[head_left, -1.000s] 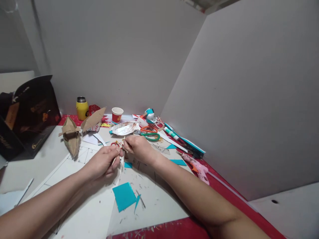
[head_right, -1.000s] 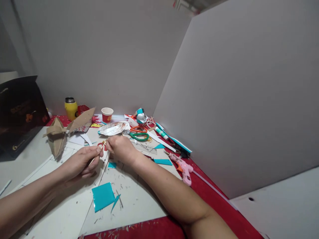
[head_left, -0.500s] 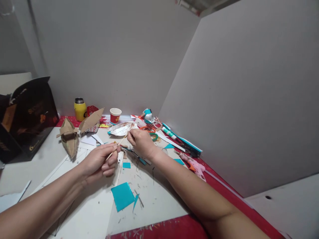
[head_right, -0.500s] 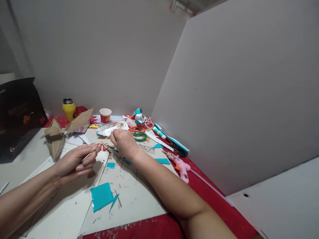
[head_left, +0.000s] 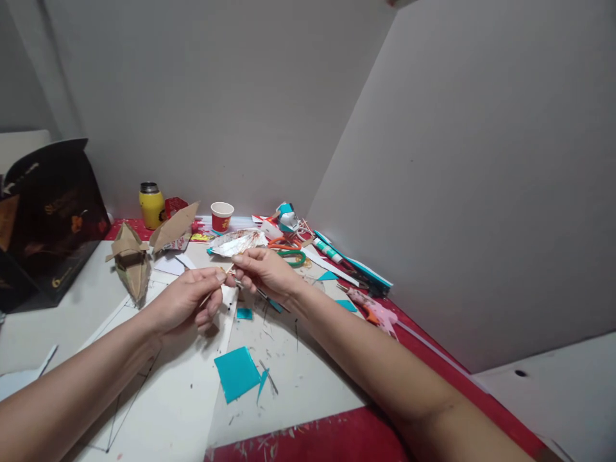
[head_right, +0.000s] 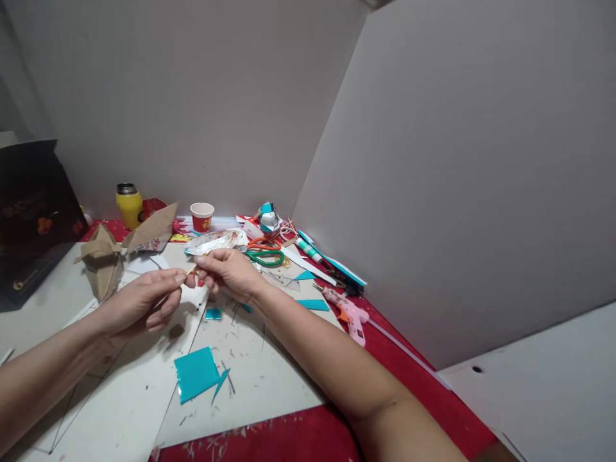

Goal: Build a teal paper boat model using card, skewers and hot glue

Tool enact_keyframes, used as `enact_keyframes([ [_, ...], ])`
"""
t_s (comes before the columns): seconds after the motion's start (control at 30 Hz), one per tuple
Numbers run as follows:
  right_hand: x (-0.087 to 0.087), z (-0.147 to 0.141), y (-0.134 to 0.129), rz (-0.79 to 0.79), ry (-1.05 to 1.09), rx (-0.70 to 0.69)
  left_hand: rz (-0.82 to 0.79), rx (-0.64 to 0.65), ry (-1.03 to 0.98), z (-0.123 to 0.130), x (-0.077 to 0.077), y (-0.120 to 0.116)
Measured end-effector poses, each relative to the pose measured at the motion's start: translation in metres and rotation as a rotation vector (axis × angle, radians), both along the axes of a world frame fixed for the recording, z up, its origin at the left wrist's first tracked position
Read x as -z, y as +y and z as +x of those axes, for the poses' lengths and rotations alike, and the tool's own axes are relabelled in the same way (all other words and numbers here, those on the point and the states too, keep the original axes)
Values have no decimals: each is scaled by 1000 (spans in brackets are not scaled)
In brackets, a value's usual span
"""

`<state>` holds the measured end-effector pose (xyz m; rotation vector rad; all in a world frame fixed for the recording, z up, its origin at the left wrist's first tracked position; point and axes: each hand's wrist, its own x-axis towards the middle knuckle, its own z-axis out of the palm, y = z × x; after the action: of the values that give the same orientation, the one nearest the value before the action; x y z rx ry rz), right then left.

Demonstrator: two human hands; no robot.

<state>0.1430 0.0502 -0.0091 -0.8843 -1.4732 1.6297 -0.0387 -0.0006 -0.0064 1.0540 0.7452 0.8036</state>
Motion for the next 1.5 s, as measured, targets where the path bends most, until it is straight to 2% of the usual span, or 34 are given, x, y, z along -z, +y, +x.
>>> enact_keyframes([
  [0.13, 2, -5, -1, -77, 104, 102, 66, 1, 60, 3, 1, 0],
  [0.23, 4, -9, -3, -98, 143, 169, 163, -41, 230, 7, 1, -2],
  [0.33, 8, -13, -5, -82, 158, 200, 403, -179, 507, 11, 0, -7],
  [0.4, 9, -15, -6, -48, 148, 200, 532, -264, 612, 12, -2, -8],
  [0.47, 9, -15, -7, 14, 120, 202, 468, -234, 554, 10, -5, -8],
  [0.57, 6, -11, -8, 174, 48, 204, 163, -59, 241, 3, -12, -5],
  [0.63, 5, -8, -8, 297, -22, 185, 52, 7, 82, -2, -15, -3],
  [0.77, 7, -3, -9, 537, -193, 172, 39, 52, 34, -4, -13, -1],
  [0.97, 12, 0, -7, 838, -431, 289, -46, 47, -7, 6, -10, -9],
  [1.13, 9, 7, 5, 891, -568, 396, -90, -10, -122, 17, -15, -24],
  [1.23, 3, 20, 18, 835, -634, 459, -100, 101, -134, 19, -16, -29],
  [1.3, -3, 30, 25, 763, -674, 404, -70, 161, -85, 17, -13, -25],
  [1.33, -6, 35, 26, 719, -694, 334, -50, 158, -51, 14, -11, -21],
  [1.5, -12, 45, 21, 506, -803, -168, -34, 7, 55, -4, 5, 5],
])
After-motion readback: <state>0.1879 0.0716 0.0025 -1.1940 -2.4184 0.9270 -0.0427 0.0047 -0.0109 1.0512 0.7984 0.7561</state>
